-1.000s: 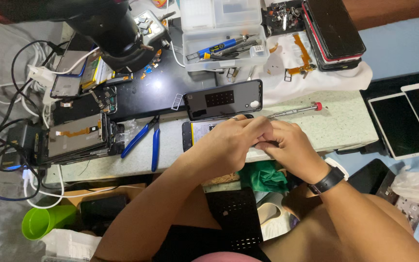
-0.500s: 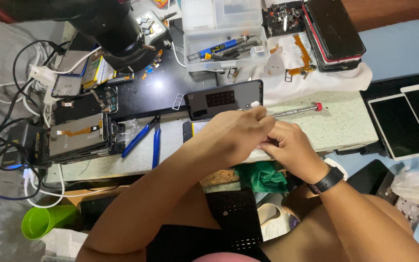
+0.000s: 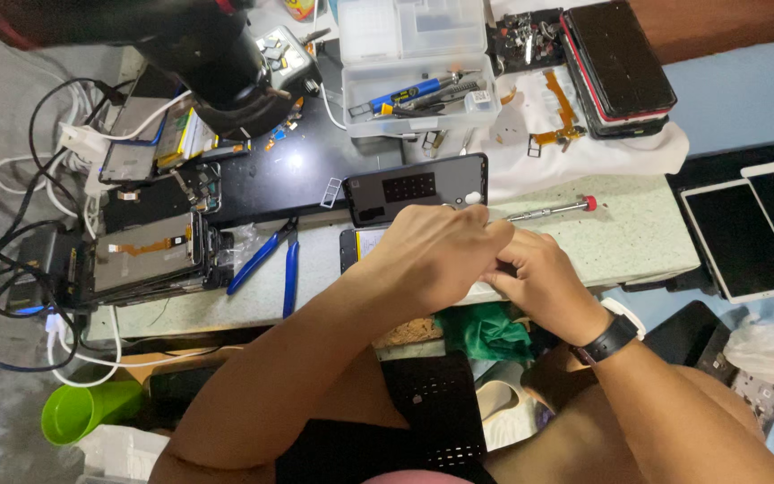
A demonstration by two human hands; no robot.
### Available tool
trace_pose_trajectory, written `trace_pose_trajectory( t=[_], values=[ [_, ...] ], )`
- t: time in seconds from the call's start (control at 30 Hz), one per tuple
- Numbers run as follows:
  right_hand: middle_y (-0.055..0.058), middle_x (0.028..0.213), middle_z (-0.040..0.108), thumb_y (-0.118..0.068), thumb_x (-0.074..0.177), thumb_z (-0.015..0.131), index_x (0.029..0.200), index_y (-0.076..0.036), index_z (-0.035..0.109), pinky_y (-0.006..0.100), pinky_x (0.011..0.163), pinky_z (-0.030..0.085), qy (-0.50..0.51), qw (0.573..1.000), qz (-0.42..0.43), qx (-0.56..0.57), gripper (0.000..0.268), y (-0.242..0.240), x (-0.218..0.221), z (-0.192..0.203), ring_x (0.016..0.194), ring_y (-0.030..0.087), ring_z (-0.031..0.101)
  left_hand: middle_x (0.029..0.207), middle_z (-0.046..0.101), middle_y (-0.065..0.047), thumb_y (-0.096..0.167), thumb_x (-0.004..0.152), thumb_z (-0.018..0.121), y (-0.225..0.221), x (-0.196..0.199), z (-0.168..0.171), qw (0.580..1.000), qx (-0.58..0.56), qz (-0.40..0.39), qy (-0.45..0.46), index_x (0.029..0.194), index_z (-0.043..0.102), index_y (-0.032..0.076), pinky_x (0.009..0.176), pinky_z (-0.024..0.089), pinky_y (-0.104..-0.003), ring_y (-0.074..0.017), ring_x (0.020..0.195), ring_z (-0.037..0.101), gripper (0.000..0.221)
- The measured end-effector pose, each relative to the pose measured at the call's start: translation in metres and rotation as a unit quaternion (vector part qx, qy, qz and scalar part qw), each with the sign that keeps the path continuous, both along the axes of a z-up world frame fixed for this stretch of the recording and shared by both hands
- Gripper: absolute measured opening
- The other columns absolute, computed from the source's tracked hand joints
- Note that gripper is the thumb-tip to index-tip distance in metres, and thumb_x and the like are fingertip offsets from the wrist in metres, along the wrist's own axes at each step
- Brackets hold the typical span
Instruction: The person is repairing a smartphone by removing and reattaching internal components. They use a screwdriver to remove screws, a plastic pry tool to separate parts, and tweezers to handle small connectors. The person works on the phone's back cover and internal circuitry.
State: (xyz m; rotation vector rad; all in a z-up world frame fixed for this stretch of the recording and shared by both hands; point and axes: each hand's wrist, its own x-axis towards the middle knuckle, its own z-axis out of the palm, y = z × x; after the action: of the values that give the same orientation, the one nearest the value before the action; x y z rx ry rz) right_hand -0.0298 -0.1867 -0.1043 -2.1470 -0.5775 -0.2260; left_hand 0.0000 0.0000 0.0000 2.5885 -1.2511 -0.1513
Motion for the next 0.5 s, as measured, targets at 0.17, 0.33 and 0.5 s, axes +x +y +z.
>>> trace_pose_trajectory(
  t=[0.17,0.33,0.5],
  values=[
    [0.009,0.078,0.069,-0.008,0.074,0.080,0.093,-0.007,0.075,0.037,0.067,0.050,0.027,0.999,-0.021,-0.015,0.019,0.002,0.000,0.005,0.071,0.028,0.066,0.087,0.067,-0.010,0.013,0.083,0.066,0.026,0.009,-0.001,0.986,-0.115,-0.069,-0.097,0.085,0.068,0.008,0.066,0.053,-0.045,-0.0336,0.081,0.069,0.005],
    [0.006,0.076,0.069,-0.006,0.072,0.080,0.093,-0.008,0.075,0.035,0.063,0.053,0.058,0.998,-0.002,0.001,0.021,0.001,0.002,0.006,0.069,0.023,0.069,0.092,0.068,-0.010,0.001,0.092,0.068,0.049,0.053,-0.002,0.932,-0.338,0.080,-0.105,0.099,0.073,0.007,0.069,0.057,-0.039,-0.0268,0.077,0.071,0.011],
    [0.007,0.075,0.068,-0.008,0.074,0.081,0.091,-0.010,0.078,0.035,0.060,0.052,0.104,0.995,0.000,0.000,0.017,-0.001,0.007,0.005,0.065,0.023,0.067,0.091,0.068,-0.011,0.001,0.088,0.071,0.034,0.126,-0.023,0.883,-0.401,0.111,-0.216,0.096,0.074,0.007,0.074,0.057,-0.041,-0.0311,0.081,0.070,0.010]
  ],
)
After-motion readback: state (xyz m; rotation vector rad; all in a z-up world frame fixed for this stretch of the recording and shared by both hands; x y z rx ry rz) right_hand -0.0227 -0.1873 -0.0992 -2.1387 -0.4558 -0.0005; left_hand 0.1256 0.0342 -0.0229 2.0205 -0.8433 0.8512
